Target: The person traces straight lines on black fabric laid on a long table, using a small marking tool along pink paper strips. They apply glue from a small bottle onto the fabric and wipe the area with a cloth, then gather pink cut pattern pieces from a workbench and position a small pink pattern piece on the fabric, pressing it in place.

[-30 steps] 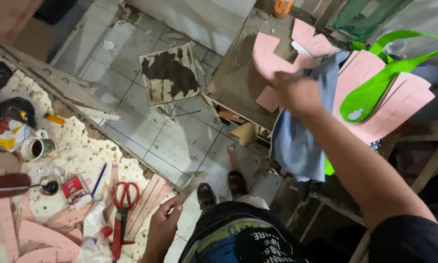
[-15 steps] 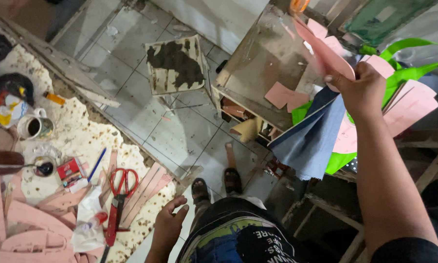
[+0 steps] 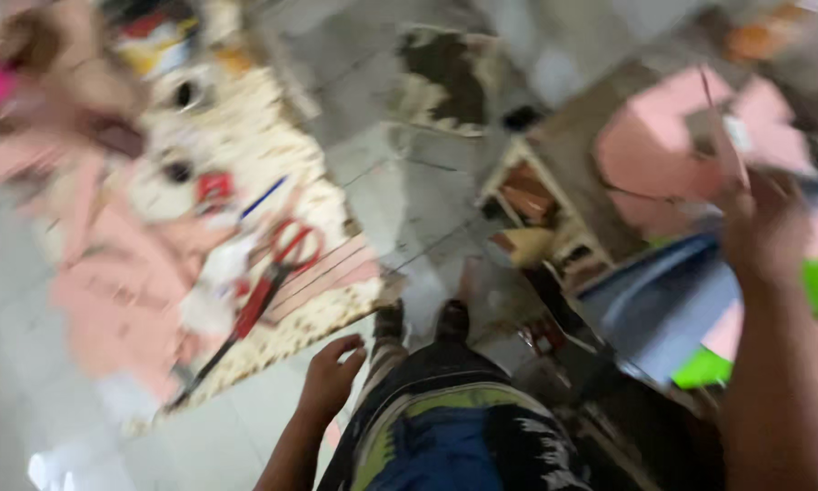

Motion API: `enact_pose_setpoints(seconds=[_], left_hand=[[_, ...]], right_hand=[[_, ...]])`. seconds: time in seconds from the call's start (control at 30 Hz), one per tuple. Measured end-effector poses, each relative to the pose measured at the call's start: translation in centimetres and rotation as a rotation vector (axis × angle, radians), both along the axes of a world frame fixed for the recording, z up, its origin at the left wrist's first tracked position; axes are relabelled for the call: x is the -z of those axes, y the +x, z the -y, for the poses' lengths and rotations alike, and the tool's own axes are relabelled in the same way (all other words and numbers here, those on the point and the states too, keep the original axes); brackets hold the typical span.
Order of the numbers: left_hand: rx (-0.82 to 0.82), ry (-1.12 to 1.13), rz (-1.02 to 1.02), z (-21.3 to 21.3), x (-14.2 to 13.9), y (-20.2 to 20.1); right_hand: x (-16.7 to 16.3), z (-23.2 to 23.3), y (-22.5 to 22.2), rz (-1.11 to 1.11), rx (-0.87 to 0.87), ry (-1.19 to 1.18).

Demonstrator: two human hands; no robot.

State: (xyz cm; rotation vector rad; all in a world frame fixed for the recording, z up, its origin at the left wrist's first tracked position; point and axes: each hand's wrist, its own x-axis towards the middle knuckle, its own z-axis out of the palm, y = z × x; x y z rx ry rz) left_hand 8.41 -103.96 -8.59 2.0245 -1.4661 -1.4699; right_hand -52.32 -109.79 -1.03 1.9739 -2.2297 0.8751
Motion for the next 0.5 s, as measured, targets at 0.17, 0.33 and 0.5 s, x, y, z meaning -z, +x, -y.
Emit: enact_pose_setpoints(seconds=[0.17,0.33,0.5], left_hand=[[-0.047,-0.187,0.079,-1.4,0.5,3.4],[-0.181,-0.213,0.158,-3.2,0.1,7.1],[-0.380,-0.209,0.276,-4.8,-0.1,11.7]], right_hand=[[2.9,2.2,3.7,0.001,0.004,0.369],[4.6,4.5,8.9,0.078,-0.071,0.368],[3.8,4.6,16.5,-0.023,-0.036,0.549]])
